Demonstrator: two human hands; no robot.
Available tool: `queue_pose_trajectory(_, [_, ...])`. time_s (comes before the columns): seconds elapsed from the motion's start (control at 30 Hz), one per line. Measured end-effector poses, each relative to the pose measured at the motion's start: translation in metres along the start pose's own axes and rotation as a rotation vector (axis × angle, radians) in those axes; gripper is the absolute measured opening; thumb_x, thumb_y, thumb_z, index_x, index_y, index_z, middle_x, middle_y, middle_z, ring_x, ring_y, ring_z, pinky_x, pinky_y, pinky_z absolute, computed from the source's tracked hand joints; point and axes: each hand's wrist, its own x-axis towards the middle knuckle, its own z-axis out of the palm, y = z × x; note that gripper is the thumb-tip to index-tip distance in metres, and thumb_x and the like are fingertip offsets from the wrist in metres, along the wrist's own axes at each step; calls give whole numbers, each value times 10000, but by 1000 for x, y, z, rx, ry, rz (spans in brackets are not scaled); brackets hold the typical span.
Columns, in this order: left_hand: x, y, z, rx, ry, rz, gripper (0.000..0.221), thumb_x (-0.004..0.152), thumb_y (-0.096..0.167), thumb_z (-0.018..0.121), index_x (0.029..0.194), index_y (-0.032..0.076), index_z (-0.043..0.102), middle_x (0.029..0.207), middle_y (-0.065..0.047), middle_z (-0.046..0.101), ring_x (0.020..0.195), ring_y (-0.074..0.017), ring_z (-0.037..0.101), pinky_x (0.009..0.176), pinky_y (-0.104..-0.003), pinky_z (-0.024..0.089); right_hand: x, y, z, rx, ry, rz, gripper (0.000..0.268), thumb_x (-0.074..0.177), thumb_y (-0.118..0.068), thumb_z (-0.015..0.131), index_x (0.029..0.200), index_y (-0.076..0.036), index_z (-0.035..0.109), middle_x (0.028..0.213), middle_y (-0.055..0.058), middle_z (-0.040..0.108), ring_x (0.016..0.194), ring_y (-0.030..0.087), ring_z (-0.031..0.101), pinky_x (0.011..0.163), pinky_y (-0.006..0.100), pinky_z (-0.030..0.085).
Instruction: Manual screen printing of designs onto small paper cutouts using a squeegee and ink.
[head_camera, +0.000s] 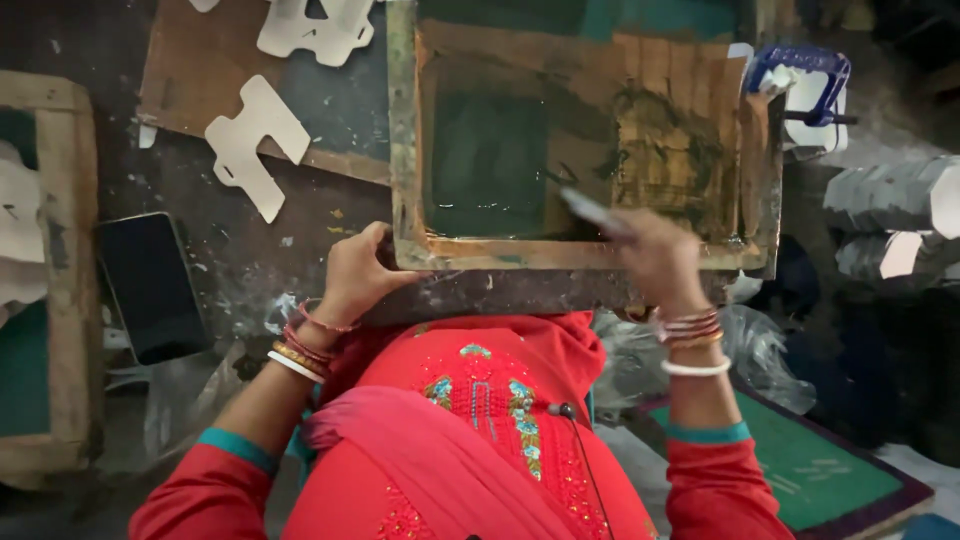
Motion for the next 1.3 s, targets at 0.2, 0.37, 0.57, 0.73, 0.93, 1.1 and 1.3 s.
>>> queue_pose_trajectory(0.2, [1,-6,4,62,67,78,645,643,556,898,868,37,589,754,-158,680,730,-362,696,620,-417,539,39,-87,-5,103,-176,-223,319,880,-149,676,1195,-138,725,1048,110,737,939,337,715,782,419,564])
queue_pose_trajectory(0.37, [5,0,-1,355,28,131,712,609,668,854,776,54,534,703,-152,660,711,-388,680,575,-469,517,116,-107,13,101,-219,-377,259,942,-204,688,1190,-135,717,1060,128,726,926,354,700,760,435,558])
queue_pose_trajectory(0.57, [7,-1,-1,395,-13,56,695,565,691,824,784,84,567,717,-121,680,701,-367,687,569,-473,517,165,-96,64,-13,-203,-384,252,985,-216,703,1232,-170,718,1130,100,738,1000,331,699,791,442,552])
queue_pose_trajectory(0.73, [10,-4,-1,375,-14,70,693,590,726,813,779,96,597,718,-114,685,697,-348,697,562,-464,517,104,-101,85,27,-21,-406,408,882,-120,736,1276,-223,713,1280,80,718,1146,301,693,941,404,566])
queue_pose_trajectory(0.93, [19,-2,-8,421,-83,81,704,524,756,800,743,108,635,714,-119,701,693,-350,709,573,-466,526,20,-117,76,49,-98,-367,513,783,-54,706,1272,-208,707,1310,84,703,1189,304,675,980,415,556])
queue_pose_trajectory(1.1, [-7,6,1,81,94,-64,606,521,568,921,780,75,682,683,-99,709,638,-280,711,579,-395,541,0,-114,64,157,19,-295,462,817,-51,700,1257,-189,716,1298,94,717,1147,300,707,931,395,575])
queue_pose_trajectory(1.3, [-12,86,-42,-492,9,288,425,709,218,961,1001,31,713,837,-68,724,720,-148,679,663,-321,553,-9,-103,29,355,510,-351,354,980,-273,640,1246,-41,658,1290,188,684,1177,351,699,988,433,577])
